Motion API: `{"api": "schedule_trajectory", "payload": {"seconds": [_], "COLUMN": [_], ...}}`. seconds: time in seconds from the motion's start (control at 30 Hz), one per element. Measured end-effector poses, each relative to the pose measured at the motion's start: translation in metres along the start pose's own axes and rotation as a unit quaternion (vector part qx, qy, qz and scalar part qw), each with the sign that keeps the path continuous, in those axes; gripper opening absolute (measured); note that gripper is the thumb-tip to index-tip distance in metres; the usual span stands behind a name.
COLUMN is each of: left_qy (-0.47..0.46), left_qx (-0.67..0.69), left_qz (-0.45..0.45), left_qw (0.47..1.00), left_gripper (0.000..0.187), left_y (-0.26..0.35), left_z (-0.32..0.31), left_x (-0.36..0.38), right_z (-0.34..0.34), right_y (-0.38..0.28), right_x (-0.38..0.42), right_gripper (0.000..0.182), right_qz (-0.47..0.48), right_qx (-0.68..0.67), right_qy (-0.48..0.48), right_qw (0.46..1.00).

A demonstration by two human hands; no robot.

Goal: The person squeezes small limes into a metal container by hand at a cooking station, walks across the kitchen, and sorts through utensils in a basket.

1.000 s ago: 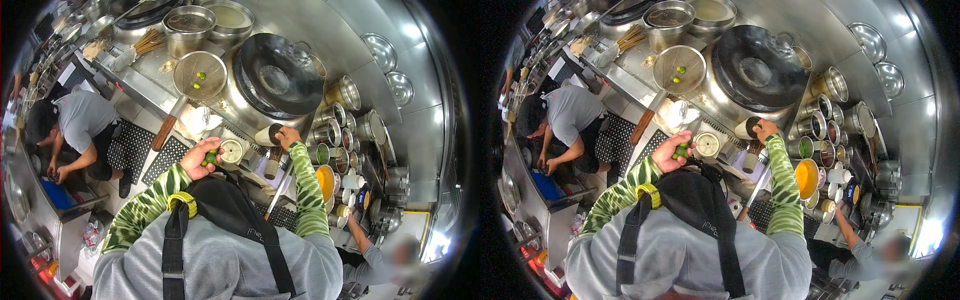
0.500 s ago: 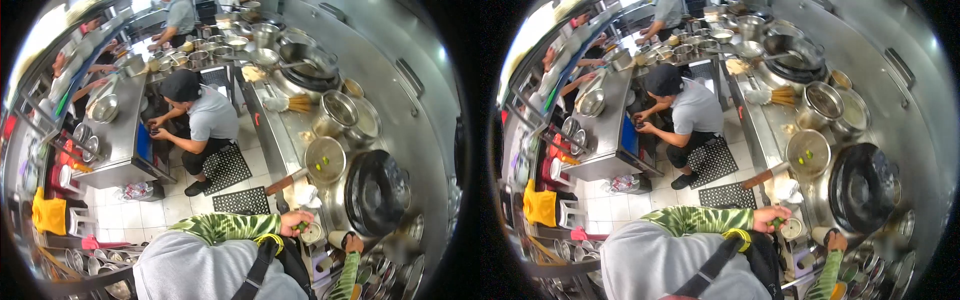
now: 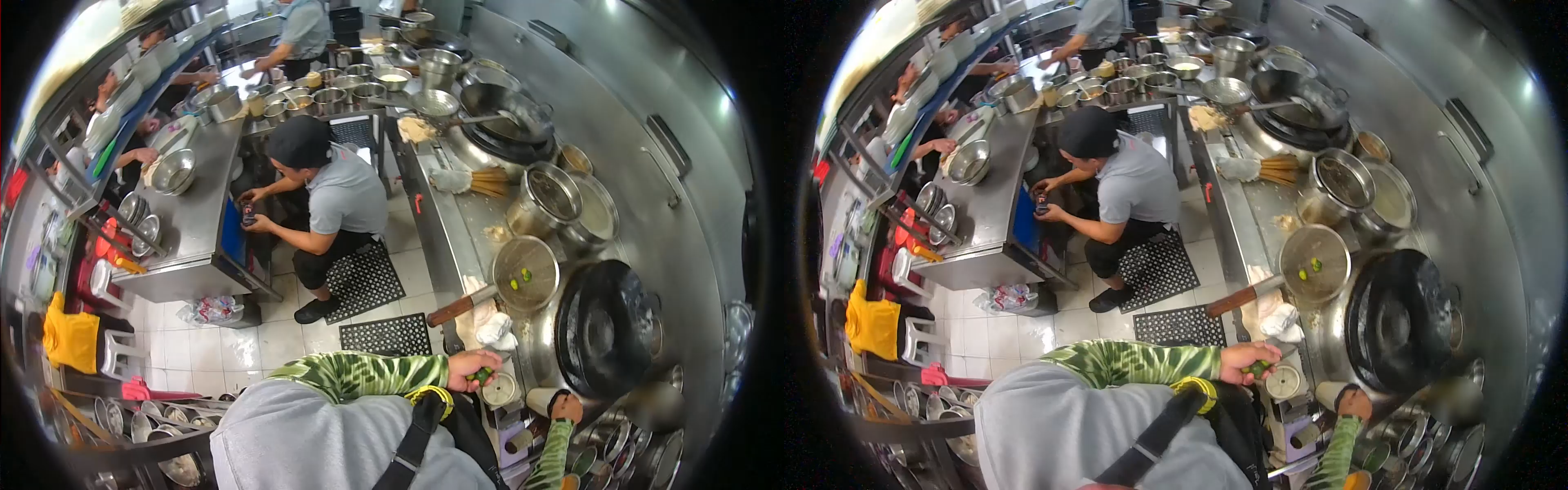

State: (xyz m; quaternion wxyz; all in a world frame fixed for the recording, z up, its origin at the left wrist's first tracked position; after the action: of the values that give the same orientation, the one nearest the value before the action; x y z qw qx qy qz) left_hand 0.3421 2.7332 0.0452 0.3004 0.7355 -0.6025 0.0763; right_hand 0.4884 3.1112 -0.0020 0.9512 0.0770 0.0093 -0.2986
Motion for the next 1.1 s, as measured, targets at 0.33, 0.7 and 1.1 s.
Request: {"api": "schedule_trajectory", "payload": {"seconds": [0.33,0.7,1.1], "left_qy": [-0.015,-0.019,-0.093], "left_qx": [0.024,0.039,0.000], "left_qz": [-0.022,-0.017,0.009], "left_qw": [0.999,0.999,0.996], "left_gripper": [0.018,0.027,0.034], "left_y": [0.017,0.017,0.015], "left_z": [0.009,-0.005,-0.024], "left_x": [-0.017,-0.027,-0.027], "right_z": [0.071,0.079,0.071], "right_y": [-0.101,-0.177,-0.175], "right_x": [-0.015,-0.029,0.045], "right_gripper": [0.055,0.030,0.035], "right_qz": [-0.003,0.039,0.020], "right_qx": [-0.304,-0.689,-0.884], "right_qy": [0.030,-0.290,-0.224], "right_qw": [0.952,0.663,0.410]}}
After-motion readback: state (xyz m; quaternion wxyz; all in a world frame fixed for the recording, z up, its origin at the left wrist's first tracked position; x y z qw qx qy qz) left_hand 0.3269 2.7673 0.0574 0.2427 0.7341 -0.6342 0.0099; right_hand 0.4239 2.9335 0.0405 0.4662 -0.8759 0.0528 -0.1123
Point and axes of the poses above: each hand's wrist, its own x-axis away from the middle knuckle, its own z-axis out of the back of the hand, y = z × x, the point moved 1 cm from there along -x, towards the middle knuckle
